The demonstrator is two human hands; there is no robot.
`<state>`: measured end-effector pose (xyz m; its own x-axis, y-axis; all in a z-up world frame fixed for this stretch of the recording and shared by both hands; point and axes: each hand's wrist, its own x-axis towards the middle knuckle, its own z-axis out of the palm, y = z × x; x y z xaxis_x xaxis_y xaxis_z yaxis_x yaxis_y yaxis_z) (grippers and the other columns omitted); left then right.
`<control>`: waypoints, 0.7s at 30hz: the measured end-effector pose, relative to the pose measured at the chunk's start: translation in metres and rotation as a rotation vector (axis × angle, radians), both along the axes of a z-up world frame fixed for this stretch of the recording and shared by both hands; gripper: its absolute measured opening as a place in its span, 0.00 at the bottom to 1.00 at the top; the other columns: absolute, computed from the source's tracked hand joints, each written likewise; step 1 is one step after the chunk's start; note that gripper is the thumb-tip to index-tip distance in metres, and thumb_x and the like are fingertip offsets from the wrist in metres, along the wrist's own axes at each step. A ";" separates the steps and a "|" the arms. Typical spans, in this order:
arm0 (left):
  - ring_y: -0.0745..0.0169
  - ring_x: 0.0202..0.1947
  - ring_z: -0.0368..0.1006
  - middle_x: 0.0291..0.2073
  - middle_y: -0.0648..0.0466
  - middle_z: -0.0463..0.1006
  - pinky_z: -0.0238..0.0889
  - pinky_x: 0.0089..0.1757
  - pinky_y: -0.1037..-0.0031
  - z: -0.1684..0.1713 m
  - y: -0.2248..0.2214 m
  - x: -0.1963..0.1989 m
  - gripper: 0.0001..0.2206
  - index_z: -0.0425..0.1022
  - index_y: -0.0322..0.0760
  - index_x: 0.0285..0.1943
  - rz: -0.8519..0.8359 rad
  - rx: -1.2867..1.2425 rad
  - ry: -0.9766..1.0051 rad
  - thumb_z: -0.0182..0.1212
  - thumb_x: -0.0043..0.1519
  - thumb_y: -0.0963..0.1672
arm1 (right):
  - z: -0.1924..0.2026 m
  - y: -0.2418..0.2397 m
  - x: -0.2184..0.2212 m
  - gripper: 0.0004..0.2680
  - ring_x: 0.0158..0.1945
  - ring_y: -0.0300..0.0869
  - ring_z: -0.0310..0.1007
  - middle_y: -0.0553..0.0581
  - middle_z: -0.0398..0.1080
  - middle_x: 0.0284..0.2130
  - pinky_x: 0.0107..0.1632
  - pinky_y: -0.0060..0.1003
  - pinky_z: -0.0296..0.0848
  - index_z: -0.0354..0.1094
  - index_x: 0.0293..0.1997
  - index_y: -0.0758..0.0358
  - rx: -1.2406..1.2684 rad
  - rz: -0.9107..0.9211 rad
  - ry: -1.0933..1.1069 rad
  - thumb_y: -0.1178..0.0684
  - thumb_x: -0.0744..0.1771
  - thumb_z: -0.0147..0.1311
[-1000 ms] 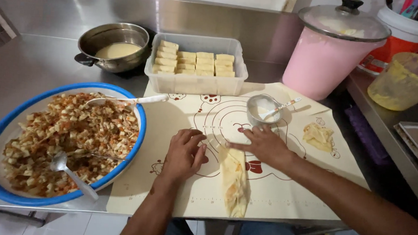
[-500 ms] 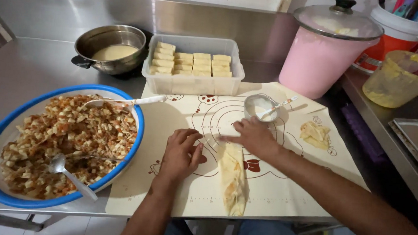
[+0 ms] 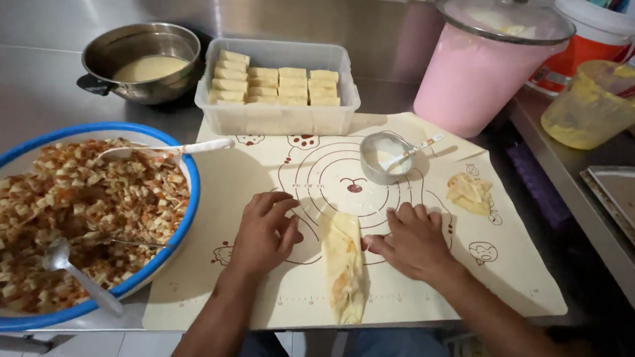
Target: Filling and rolling individual dough sheets with a savory mixture to create pastries.
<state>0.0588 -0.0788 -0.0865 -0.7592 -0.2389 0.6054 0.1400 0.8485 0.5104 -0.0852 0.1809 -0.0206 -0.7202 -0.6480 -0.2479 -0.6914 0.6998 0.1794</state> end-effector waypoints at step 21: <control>0.39 0.50 0.75 0.44 0.46 0.78 0.68 0.48 0.54 -0.008 -0.013 -0.002 0.11 0.79 0.39 0.51 -0.015 -0.012 0.239 0.58 0.60 0.41 | 0.024 -0.011 -0.011 0.31 0.60 0.56 0.67 0.61 0.61 0.52 0.61 0.46 0.67 0.55 0.76 0.43 -0.401 0.305 -0.373 0.68 0.63 0.44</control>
<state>0.0564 -0.0921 -0.0946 -0.5978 -0.2204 0.7708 0.2685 0.8509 0.4515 -0.0964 0.1695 0.0039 -0.4002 -0.9054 -0.1416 -0.8360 0.4240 -0.3485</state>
